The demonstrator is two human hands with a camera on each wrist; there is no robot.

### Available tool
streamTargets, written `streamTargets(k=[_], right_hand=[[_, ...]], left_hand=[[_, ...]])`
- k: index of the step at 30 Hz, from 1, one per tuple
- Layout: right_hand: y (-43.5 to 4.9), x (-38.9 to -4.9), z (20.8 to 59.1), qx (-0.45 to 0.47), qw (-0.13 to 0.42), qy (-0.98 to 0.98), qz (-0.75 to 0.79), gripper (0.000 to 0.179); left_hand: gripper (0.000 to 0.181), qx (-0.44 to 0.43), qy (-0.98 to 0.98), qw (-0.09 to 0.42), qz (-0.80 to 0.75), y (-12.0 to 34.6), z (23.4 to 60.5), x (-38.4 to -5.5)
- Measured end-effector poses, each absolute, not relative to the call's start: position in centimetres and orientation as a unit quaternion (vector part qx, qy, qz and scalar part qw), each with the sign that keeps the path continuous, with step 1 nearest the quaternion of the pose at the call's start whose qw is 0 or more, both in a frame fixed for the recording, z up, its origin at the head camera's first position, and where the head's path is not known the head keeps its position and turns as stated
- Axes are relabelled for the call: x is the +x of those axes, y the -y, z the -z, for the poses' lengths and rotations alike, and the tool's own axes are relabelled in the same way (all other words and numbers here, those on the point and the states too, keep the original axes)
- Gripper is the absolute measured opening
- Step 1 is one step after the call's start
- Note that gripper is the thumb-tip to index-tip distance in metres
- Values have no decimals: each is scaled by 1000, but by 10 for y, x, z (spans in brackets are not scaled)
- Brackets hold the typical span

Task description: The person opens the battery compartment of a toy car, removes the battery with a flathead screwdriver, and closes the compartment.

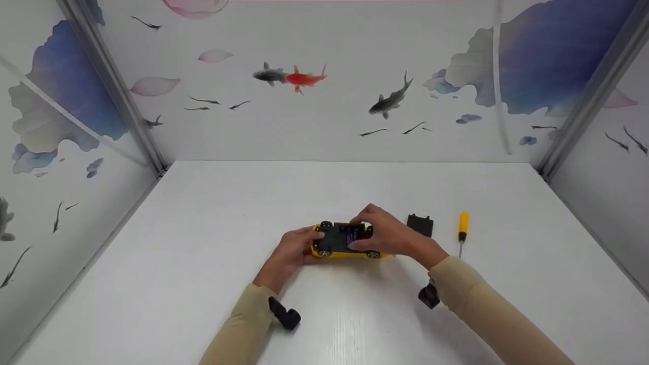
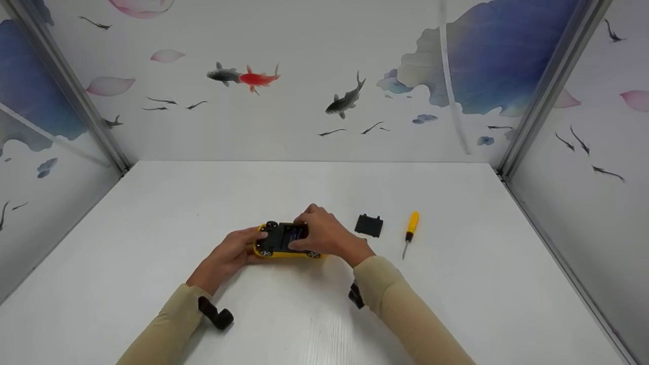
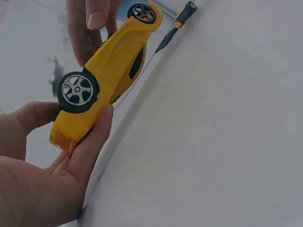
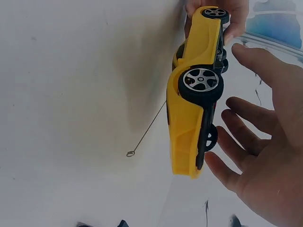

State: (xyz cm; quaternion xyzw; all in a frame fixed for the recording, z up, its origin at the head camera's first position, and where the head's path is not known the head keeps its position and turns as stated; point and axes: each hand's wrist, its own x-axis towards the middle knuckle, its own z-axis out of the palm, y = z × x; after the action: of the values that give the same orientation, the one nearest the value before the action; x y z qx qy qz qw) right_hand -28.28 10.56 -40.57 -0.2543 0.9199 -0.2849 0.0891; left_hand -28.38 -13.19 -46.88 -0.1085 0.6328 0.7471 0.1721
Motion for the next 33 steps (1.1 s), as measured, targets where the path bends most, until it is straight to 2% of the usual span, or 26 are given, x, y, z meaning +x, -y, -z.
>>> streamTargets(k=[14, 27, 33], right_hand=[[-104, -287, 417, -266, 44, -929, 255, 45], [-98, -290, 420, -249, 66, -938, 232, 43], [-98, -291, 422, -261, 55, -938, 219, 42]], left_hand=[[54, -96, -635, 172, -747, 132, 472, -285], [57, -91, -641, 176, -741, 130, 471, -284], [56, -88, -646, 174, -738, 130, 471, -283]])
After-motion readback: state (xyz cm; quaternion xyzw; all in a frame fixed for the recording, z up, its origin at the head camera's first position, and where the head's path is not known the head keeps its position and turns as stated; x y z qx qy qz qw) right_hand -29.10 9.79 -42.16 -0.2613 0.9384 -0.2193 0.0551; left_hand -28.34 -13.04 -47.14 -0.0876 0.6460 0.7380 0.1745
